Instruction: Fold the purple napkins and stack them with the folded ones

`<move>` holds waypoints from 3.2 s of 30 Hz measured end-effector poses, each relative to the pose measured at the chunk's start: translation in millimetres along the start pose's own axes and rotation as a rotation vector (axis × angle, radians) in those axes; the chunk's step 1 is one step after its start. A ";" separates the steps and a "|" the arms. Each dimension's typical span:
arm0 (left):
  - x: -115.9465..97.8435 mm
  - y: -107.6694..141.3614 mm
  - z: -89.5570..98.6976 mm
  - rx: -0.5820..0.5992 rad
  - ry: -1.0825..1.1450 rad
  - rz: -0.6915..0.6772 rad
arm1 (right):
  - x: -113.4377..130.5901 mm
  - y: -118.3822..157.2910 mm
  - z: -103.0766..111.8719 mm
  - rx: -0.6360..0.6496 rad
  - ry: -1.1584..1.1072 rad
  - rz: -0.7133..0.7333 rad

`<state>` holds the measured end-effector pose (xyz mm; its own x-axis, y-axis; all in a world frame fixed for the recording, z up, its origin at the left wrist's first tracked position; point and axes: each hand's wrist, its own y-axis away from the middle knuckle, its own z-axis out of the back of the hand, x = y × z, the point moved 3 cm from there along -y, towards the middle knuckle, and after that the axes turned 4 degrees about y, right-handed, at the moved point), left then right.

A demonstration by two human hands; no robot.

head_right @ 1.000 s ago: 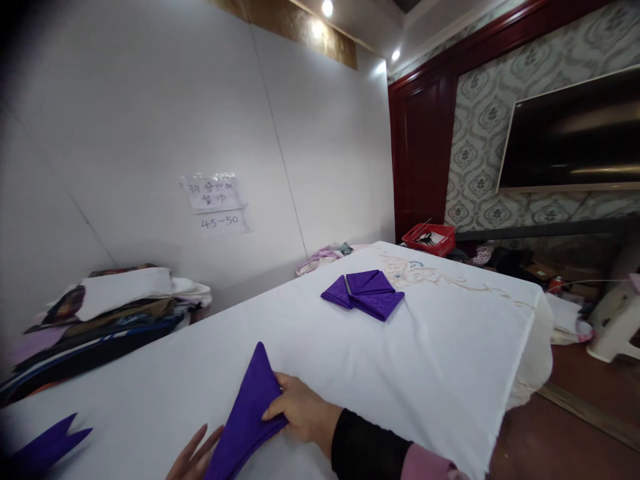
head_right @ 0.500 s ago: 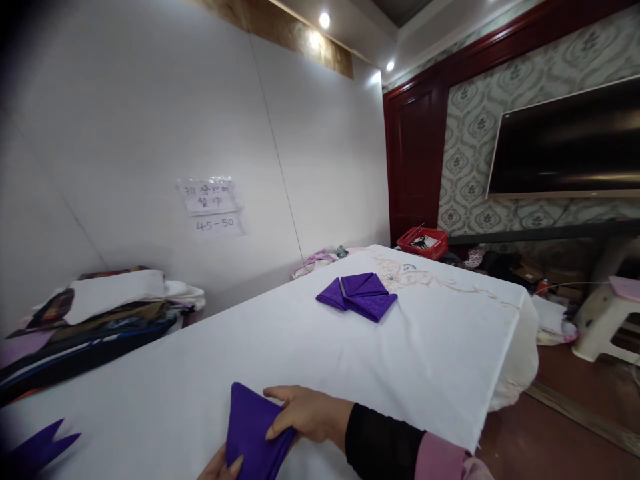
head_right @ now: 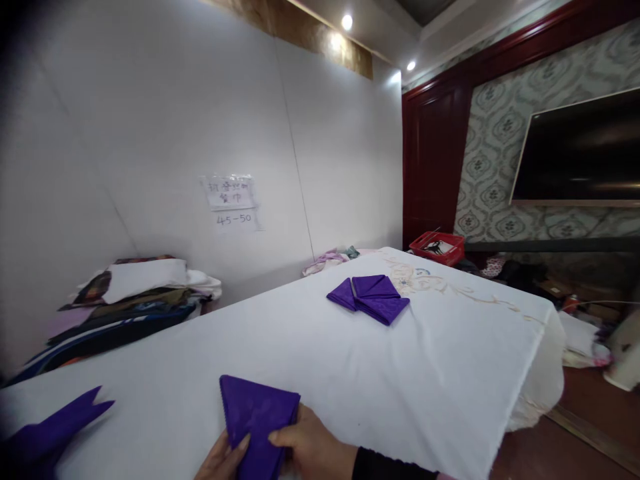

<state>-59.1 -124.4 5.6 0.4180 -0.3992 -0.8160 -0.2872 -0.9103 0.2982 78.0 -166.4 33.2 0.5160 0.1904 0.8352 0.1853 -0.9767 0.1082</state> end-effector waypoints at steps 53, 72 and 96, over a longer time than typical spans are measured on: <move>-14.1 -22.4 -10.0 -0.019 -1.871 -0.638 | 4.9 -29.9 29.9 0.128 1.743 0.230; -11.6 -48.9 4.9 -0.074 -1.975 -0.325 | 19.2 -63.1 21.2 0.150 1.720 0.289; -11.0 -52.6 7.8 -0.114 -1.962 -0.349 | 43.8 -87.3 37.8 -0.290 1.560 -0.094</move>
<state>-55.3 -71.2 -5.1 -0.9314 0.3352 -0.1417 -0.3379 -0.9412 -0.0051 116.1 -69.0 39.9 -0.8484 0.1432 0.5096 -0.0875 -0.9874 0.1318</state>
